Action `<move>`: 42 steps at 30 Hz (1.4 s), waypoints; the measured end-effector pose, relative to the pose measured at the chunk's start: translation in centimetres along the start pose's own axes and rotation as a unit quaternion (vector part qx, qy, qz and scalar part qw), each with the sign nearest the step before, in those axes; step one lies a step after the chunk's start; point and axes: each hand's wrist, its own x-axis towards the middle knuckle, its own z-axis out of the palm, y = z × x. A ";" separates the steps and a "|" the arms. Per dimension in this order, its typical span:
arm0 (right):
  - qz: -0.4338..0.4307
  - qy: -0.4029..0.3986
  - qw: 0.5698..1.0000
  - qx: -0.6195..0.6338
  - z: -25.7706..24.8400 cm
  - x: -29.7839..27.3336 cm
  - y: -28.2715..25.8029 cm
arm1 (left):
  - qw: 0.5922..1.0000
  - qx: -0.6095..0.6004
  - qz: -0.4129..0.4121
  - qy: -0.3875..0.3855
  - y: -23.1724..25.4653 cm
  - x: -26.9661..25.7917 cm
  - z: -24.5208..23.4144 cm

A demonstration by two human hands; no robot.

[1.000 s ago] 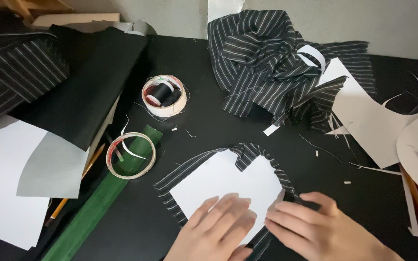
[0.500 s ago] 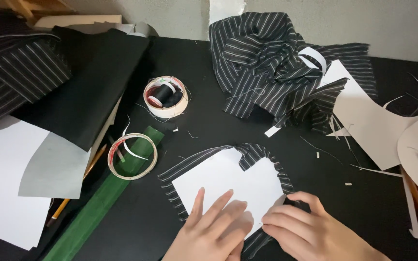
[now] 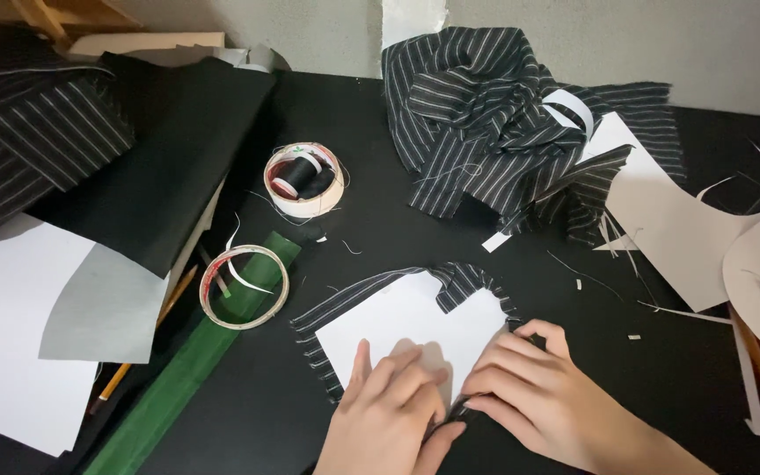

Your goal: Hand-sewing fabric edges around a template and trimming excess material with scissors

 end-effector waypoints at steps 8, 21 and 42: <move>0.034 0.020 0.999 -0.006 0.7 -0.4 1.4 | 1.000 -0.005 0.005 0.027 -0.4 0.2 0.2; 0.033 0.168 0.971 -0.169 0.9 -3.5 0.5 | 0.971 0.145 0.080 0.171 0.4 1.1 0.2; -0.050 0.099 0.987 -0.114 3.8 -4.0 -1.3 | 0.987 0.081 -0.132 0.040 -6.4 5.9 -4.4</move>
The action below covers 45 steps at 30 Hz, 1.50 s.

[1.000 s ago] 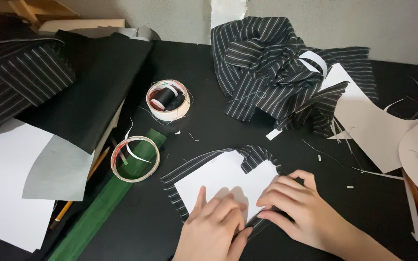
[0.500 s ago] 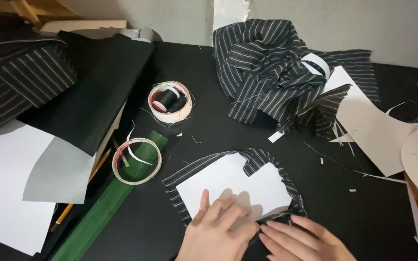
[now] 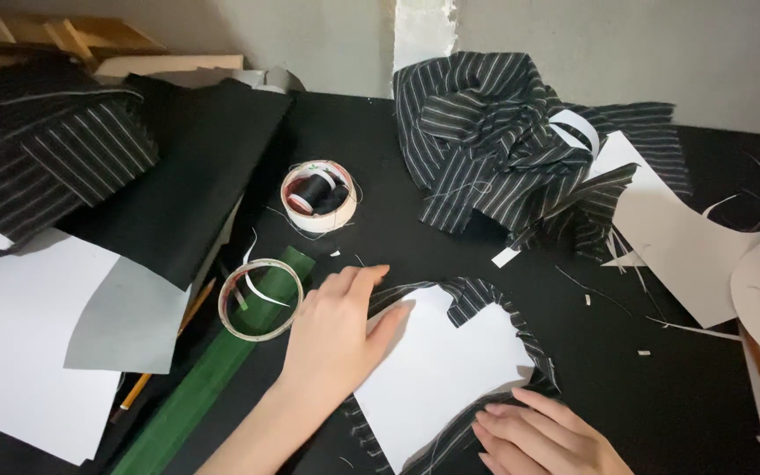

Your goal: Hand-sewing fabric edges around a template and trimming excess material with scissors

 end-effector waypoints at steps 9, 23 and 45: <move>-0.003 -0.006 1.000 -0.003 0.0 0.1 -0.1 | 0.988 -0.052 -0.112 -0.088 -0.8 1.5 1.2; -0.002 0.005 1.000 -0.017 0.1 0.0 -0.2 | 0.989 -0.126 -0.056 -0.049 -2.0 1.3 1.4; -0.030 0.007 0.999 -0.041 0.8 -0.7 0.3 | 0.991 0.025 0.115 0.067 -0.4 -1.1 2.1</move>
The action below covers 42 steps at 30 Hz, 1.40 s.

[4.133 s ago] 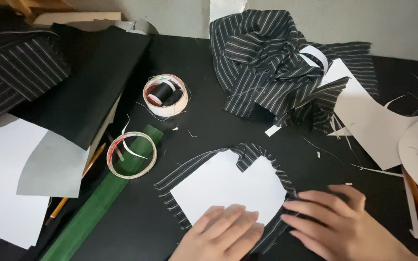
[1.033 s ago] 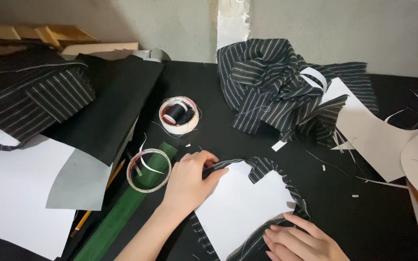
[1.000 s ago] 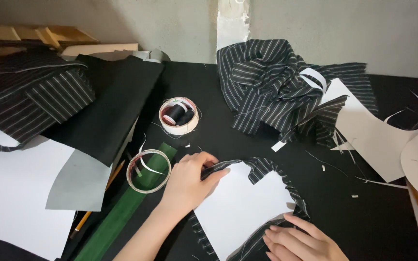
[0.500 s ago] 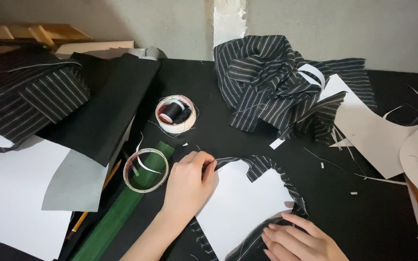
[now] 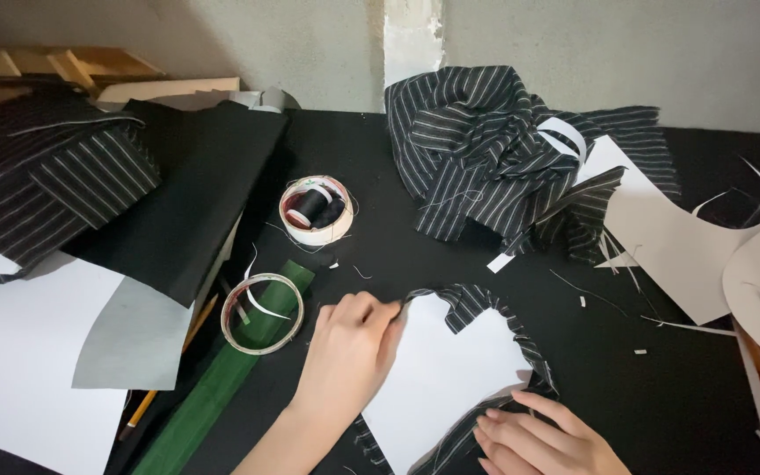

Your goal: Hand-sewing fabric edges around a template and trimming excess material with scissors

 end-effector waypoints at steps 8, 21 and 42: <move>-0.023 -0.017 1.000 -0.004 0.7 -1.3 0.5 | 0.986 0.115 0.105 0.054 1.8 0.5 -2.0; -0.007 -0.006 1.000 0.004 -0.3 -0.1 -0.1 | 0.900 -0.172 -0.283 -0.285 0.5 6.1 -3.8; 0.050 0.030 0.998 -0.031 -0.7 0.5 -0.7 | 0.848 -0.242 -0.312 -0.354 1.2 7.4 -5.1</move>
